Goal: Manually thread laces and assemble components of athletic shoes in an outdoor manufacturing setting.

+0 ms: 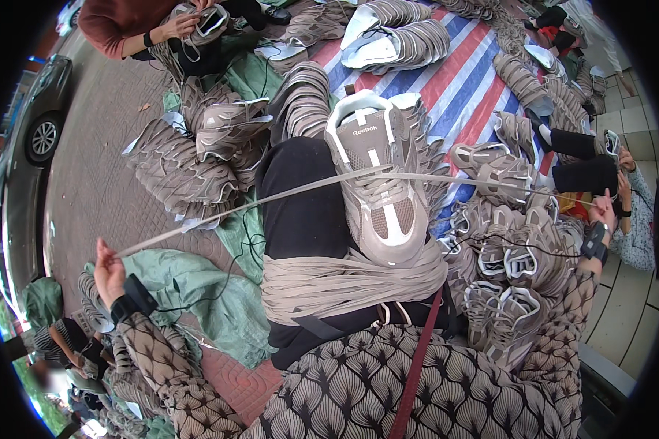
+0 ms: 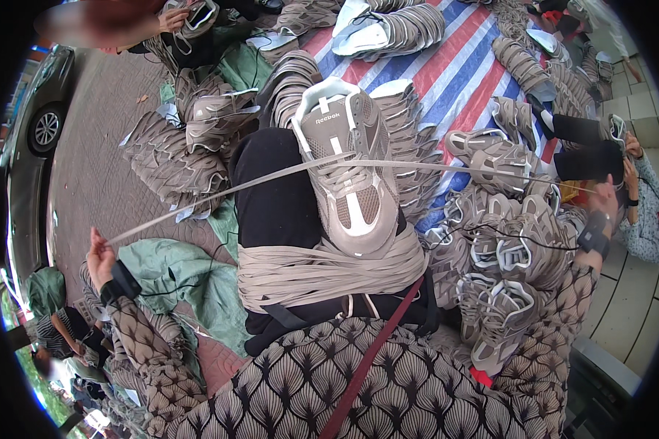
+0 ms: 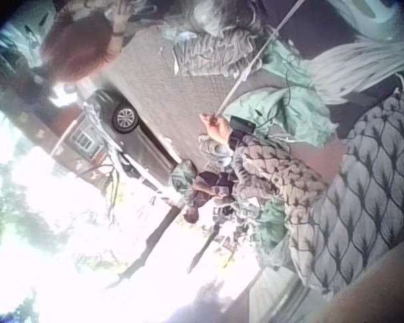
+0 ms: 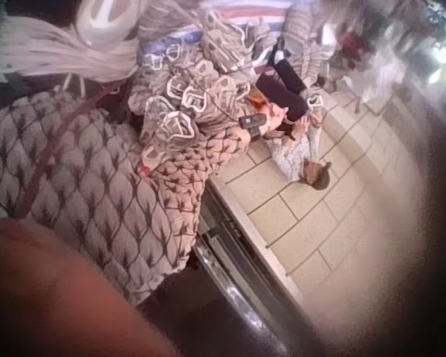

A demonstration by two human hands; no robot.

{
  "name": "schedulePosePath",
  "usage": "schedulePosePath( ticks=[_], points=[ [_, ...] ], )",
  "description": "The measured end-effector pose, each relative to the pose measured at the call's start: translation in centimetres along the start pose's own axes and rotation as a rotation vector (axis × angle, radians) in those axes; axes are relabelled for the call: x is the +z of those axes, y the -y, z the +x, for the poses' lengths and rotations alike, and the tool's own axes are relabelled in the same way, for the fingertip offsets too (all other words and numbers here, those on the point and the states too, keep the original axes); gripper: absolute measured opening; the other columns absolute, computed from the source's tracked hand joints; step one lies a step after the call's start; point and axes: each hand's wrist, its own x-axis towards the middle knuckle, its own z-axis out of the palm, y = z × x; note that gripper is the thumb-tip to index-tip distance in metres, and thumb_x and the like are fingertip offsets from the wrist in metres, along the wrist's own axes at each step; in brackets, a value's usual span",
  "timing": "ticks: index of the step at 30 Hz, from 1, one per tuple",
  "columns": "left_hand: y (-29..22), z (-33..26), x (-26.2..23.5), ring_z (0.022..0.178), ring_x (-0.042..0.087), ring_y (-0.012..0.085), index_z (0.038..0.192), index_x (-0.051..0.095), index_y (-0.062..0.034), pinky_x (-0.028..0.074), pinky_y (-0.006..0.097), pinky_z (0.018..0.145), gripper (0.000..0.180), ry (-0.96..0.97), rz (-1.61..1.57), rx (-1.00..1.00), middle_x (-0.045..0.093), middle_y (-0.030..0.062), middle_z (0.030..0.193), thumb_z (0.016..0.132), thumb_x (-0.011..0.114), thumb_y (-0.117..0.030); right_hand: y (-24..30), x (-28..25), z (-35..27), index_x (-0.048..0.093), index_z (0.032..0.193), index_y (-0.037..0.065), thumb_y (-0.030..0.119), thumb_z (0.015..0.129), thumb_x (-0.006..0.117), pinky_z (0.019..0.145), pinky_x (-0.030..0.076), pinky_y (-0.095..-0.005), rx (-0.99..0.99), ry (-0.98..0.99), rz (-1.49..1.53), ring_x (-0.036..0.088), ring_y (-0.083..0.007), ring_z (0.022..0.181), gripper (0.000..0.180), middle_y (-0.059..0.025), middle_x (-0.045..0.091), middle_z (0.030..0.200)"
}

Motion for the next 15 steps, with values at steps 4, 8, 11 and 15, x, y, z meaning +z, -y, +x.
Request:
schedulePosePath(
  ticks=[4, 8, 11, 15],
  points=[
    [8.3, -9.9, 12.1, 0.062, 0.046, 0.0011, 0.127, 0.052, -0.0003, 0.040, 0.015, 0.056, 0.034, 0.192, 0.490, 0.126, 0.064, 0.0076, 0.116, 0.094, 0.052, -0.005, -8.4, 6.4, -3.4, 0.048, 0.129, 0.000, 0.012, 0.093, 0.057, 0.046, 0.031, -0.0159, 0.025, -0.023, -0.553, 0.038, -0.0016, 0.058, 0.040, 0.0053, 0.046, 0.077],
    [17.3, -20.9, 24.9, 0.071, 0.053, 0.0021, 0.104, 0.067, -0.0021, 0.043, 0.017, 0.062, 0.017, 0.664, 0.931, 0.305, 0.068, 0.0023, 0.096, 0.089, 0.062, -0.007, -22.0, 21.6, -10.7, 0.065, 0.108, 0.008, 0.020, 0.090, 0.061, 0.044, 0.025, -0.0148, 0.089, 0.207, -1.012, 0.034, 0.0020, 0.052, 0.022, 0.0093, 0.050, 0.073],
    [22.1, -24.8, 28.6, 0.082, 0.059, 0.0078, 0.101, 0.066, -0.0011, 0.047, 0.022, 0.072, 0.014, 1.027, 1.009, 0.430, 0.067, 0.0034, 0.094, 0.087, 0.063, -0.005, -28.2, 26.9, -13.1, 0.067, 0.096, 0.004, 0.016, 0.087, 0.064, 0.055, 0.041, -0.0203, -0.104, 0.682, -1.125, 0.051, -0.0040, 0.062, 0.015, 0.0033, 0.061, 0.078],
    [26.3, -28.3, 32.5, 0.068, 0.059, 0.0239, 0.095, 0.064, -0.0053, 0.048, 0.032, 0.061, 0.016, 1.151, 1.134, 0.738, 0.059, 0.0092, 0.085, 0.080, 0.067, -0.009, -31.4, 29.5, -15.3, 0.066, 0.089, 0.004, 0.015, 0.084, 0.066, 0.058, 0.044, -0.0250, -0.089, 0.719, -1.296, 0.053, -0.0065, 0.064, 0.012, 0.0007, 0.060, 0.071]
  ],
)
